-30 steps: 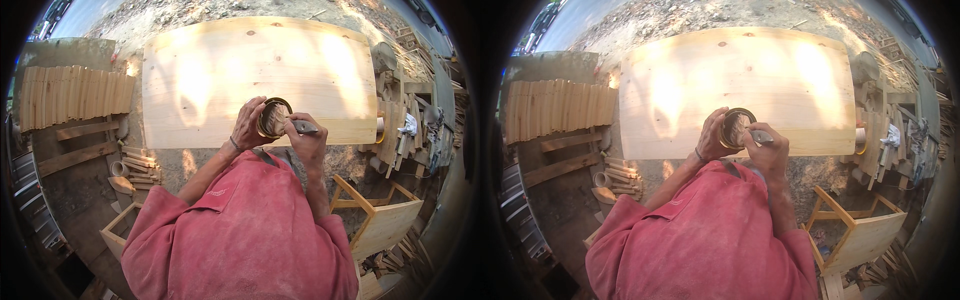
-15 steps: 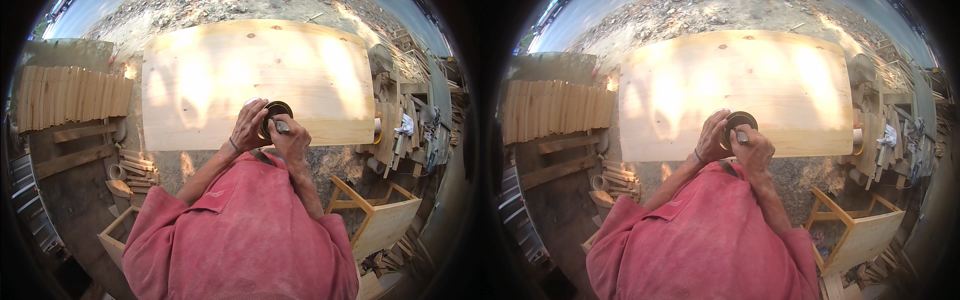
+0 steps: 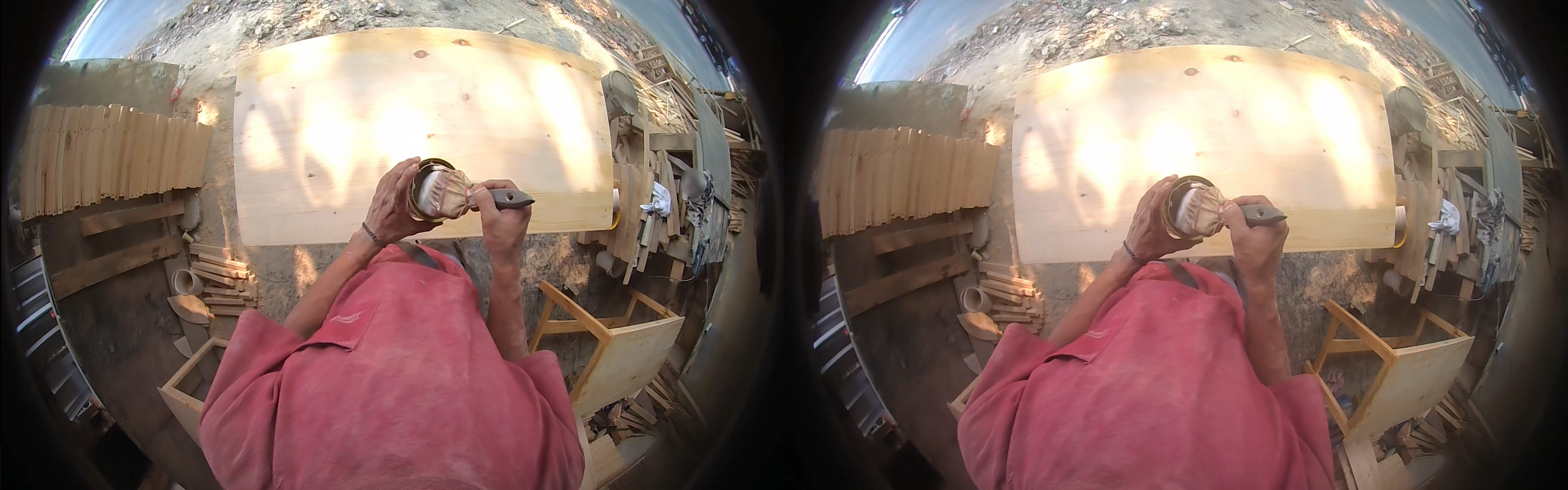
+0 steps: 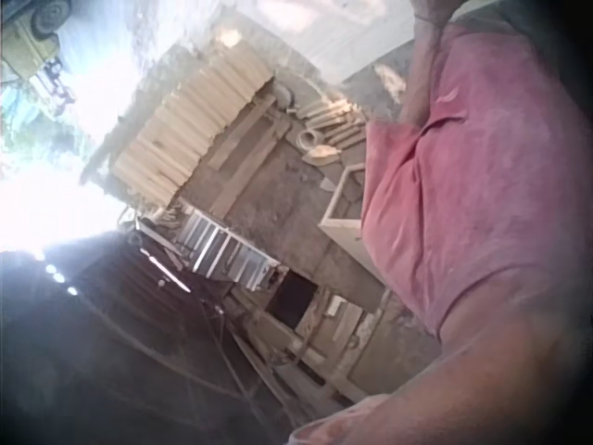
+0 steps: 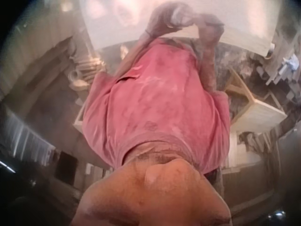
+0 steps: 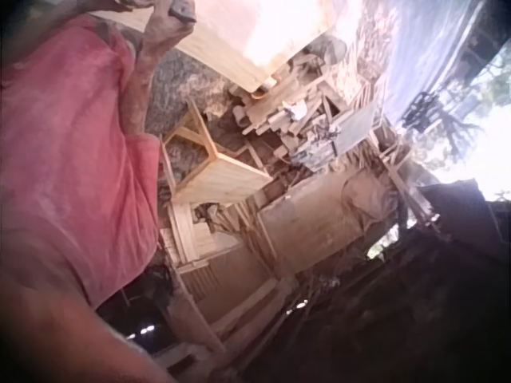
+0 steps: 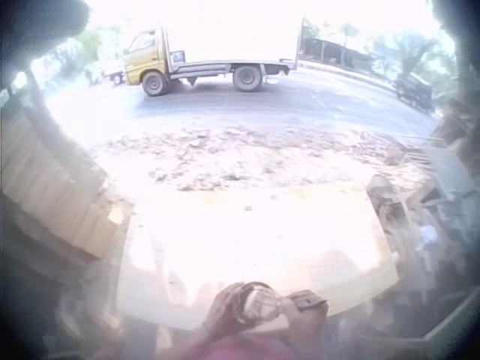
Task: The person applies a liquid coating to a wooden board using a brush while holding a can. They repeatedly dip the brush into the can and spread the liquid across the flat surface of the board until several areas are covered.
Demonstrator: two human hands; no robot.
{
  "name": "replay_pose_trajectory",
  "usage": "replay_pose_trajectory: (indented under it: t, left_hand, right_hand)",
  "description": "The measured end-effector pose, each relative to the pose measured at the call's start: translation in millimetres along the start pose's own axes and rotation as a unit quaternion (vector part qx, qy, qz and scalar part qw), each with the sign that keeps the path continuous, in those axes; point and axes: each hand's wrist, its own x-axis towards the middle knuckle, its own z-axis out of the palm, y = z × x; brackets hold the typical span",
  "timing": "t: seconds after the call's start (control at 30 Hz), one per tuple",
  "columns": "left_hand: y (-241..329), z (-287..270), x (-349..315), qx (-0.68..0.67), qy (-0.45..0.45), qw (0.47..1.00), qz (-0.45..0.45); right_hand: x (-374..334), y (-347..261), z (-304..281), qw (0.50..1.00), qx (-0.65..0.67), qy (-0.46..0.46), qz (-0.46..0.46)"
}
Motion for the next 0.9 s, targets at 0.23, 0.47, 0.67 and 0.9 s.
replay_pose_trajectory:
  t: [0.23,0.47,0.67,0.9]
  left_hand:
    - [-12.9,-24.2,-11.0,-0.046,-0.018,0.992,-0.112]
    - [-33.5,-57.0,-15.8,-0.067,-0.034,0.986,-0.15]
    - [-60.9,-64.3,-45.0,-0.022,0.03,0.979,-0.2]
    - [-55.0,-74.1,-58.4,-0.041,0.071,0.96,-0.267]
  right_hand:
    - [-29.3,31.6,-0.1,0.975,0.198,0.098,0.03]
    - [-7.5,91.4,-5.1,0.904,0.376,0.174,0.102]
    - [24.9,164.8,-17.6,0.956,0.218,0.144,0.133]
    - [42.2,187.6,-33.1,0.989,0.052,0.097,0.1]
